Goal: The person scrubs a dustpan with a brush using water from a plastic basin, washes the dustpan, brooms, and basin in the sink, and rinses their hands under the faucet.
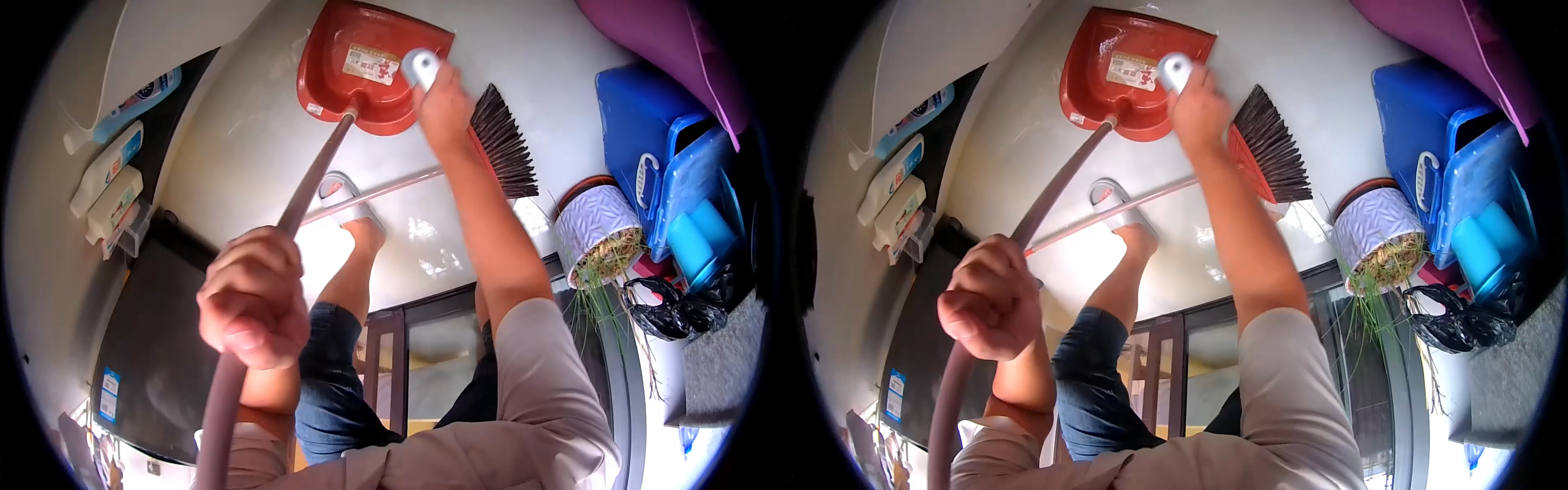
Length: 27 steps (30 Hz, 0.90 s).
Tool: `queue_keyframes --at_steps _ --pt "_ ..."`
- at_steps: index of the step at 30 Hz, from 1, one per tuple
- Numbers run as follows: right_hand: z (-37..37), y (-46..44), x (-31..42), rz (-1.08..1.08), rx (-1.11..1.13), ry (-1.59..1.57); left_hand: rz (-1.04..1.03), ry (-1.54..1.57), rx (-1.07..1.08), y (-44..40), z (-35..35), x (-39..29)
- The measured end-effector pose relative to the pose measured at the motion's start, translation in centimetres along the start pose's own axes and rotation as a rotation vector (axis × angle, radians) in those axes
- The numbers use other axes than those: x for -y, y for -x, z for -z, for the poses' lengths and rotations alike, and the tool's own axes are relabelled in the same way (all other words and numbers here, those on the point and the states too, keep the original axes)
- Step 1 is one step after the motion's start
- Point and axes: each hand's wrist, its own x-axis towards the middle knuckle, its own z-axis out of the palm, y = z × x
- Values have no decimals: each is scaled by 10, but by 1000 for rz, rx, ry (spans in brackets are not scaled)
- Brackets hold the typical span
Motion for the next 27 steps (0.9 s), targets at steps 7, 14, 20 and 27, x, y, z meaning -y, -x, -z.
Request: queue_keyframes --at_steps 7,14,20,27 --pt "-12 -21 -25 -9 -37 40 29 -88 -32 7 -11 -5" --pt "62 -51 -49 -413 -197 -683 -6 -66 112 3 5 -6" --pt "189 48 -20 -833 140 -2079 -97 -323 94 8 18 -9" --pt "308 133 24 -810 -37 -1945 739 -233 65 92 -37 -84"
